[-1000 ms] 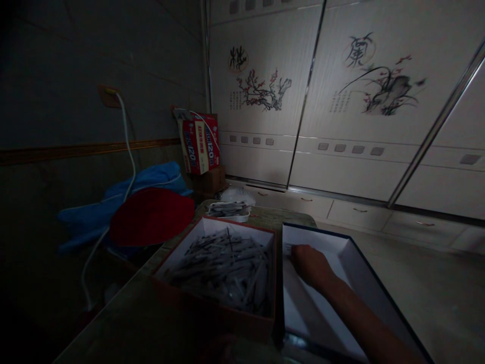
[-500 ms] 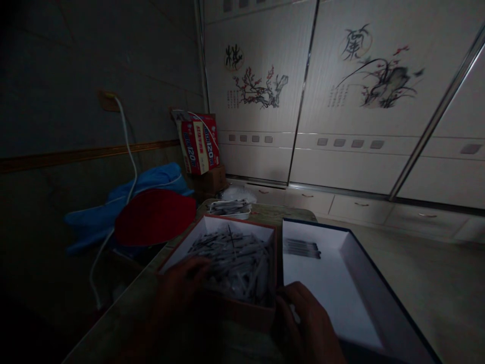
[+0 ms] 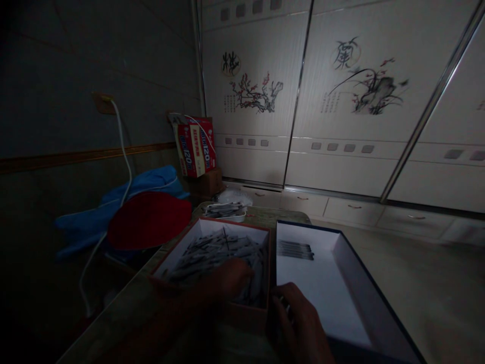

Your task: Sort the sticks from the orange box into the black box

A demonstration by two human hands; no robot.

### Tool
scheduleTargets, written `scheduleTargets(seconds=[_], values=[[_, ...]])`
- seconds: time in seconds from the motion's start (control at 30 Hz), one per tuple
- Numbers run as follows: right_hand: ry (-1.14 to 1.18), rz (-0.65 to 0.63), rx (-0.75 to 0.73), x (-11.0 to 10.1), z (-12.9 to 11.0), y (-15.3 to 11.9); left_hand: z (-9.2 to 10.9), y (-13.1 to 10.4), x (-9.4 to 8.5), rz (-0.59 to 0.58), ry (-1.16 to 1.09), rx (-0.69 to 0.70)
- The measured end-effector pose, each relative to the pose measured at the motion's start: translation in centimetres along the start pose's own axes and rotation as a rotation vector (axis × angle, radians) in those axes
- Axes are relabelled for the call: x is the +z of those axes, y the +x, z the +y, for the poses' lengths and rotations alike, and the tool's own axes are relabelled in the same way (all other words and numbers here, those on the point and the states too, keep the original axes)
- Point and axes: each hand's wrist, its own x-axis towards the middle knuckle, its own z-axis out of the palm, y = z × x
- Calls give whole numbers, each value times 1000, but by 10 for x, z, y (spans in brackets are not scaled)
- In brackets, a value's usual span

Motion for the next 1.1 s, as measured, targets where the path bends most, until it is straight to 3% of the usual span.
scheduleTargets(seconds=[0.1, 0.2, 0.37, 0.5, 0.57, 0.7, 0.83, 0.97, 1.1], values=[[2, -4, -1, 0, 1, 1, -5, 0, 3, -72, 80, 70], [2, -21, 8, 1, 5, 2, -7, -1, -2, -39, 125, 104], [-8, -12, 48, -2, 1, 3, -8, 2, -29, 149, 112, 52], [-70, 113, -45, -6, -22, 17, -13, -1, -55, 320, 5, 4], [-145, 66, -85, -3, -36, 33, -15, -6, -64, 398, -68, -33], [-333, -226, -51, 22, -53, 81, -15, -17, -73, 503, -215, -146], [-431, -382, -21, 57, -51, 131, -17, -23, -75, 515, -343, -219], [-522, -412, 67, 83, -47, 160, -19, -24, -75, 516, -432, -244], [-558, -361, 154, 96, -46, 165, -16, -25, -74, 514, -478, -240]])
